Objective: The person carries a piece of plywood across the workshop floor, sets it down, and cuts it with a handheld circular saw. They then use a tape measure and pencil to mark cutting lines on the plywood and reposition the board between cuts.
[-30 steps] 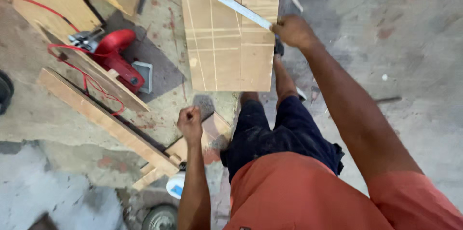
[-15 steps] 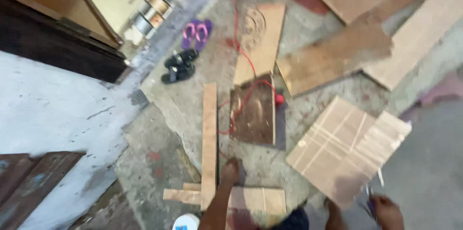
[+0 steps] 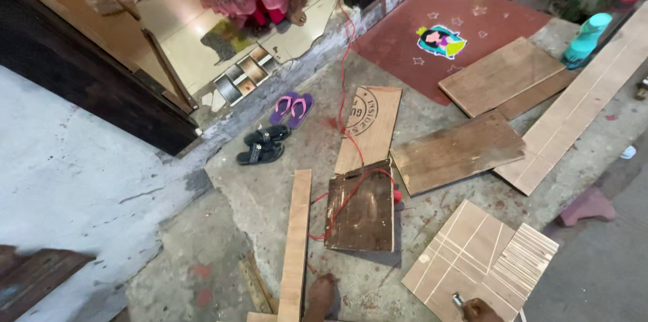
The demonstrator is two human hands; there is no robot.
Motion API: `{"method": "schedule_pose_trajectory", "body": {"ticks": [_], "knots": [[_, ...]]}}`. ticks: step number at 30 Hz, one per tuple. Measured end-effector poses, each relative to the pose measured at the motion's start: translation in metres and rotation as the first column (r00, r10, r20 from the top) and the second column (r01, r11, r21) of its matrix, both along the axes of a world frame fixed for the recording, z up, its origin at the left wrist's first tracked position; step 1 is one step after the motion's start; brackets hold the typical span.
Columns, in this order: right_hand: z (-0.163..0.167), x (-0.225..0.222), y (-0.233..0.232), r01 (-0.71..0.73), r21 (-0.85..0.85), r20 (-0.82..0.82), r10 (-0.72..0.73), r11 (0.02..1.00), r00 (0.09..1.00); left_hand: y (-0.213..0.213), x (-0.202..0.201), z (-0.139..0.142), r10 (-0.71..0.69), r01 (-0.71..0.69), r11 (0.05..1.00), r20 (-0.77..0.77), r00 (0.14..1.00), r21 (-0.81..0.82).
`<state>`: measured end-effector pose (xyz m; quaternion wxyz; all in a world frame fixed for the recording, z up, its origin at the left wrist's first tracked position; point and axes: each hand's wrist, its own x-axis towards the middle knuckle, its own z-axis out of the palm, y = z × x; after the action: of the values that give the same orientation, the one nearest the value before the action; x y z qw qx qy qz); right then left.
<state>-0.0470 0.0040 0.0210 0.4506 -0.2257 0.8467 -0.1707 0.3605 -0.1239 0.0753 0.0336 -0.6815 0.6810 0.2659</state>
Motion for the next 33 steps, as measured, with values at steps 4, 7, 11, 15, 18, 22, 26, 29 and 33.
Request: {"method": "schedule_pose_trajectory", "body": {"ticks": [4,7,11,15,18,22,26,29,33], "knots": [[0.013,0.024,-0.003,-0.004,-0.004,0.014,0.004,1.0,1.0,-0.001,0.014,0.001,-0.184,0.149,0.964,-0.149,0.972,-0.22],[0.02,0.039,-0.001,-0.018,0.005,0.01,0.018,1.0,1.0,-0.001,0.026,-0.006,-0.211,0.173,0.96,-0.157,0.965,-0.222],[0.034,0.053,0.0,-0.043,0.016,0.004,0.043,0.999,0.999,-0.002,0.033,-0.006,-0.226,0.176,0.947,-0.169,0.959,-0.268],[0.043,0.063,0.002,-0.062,0.019,-0.004,0.062,0.998,0.998,-0.007,0.037,0.01,-0.201,0.111,0.938,-0.255,0.946,-0.327],[0.048,0.074,0.007,-0.077,0.016,-0.004,0.077,0.997,0.997,-0.016,0.034,0.036,-0.09,0.009,0.966,-0.304,0.948,-0.257],[0.055,0.083,0.014,-0.12,-0.001,-0.021,0.12,0.993,0.993,-0.038,0.032,0.06,-0.066,-0.016,0.961,-0.285,0.956,-0.275],[0.054,0.082,0.032,-0.263,-0.066,-0.073,0.259,0.962,0.963,-0.057,0.048,0.045,-0.044,-0.034,0.957,-0.259,0.965,-0.288],[0.047,0.081,0.038,-0.366,-0.038,-0.044,0.364,0.93,0.93,-0.058,0.066,0.024,-0.071,-0.128,0.908,-0.446,0.892,-0.4],[0.043,0.087,0.003,-0.386,-0.06,-0.015,0.386,0.921,0.922,-0.071,0.076,0.006,0.117,-0.26,0.936,-0.487,0.866,-0.237]]}}
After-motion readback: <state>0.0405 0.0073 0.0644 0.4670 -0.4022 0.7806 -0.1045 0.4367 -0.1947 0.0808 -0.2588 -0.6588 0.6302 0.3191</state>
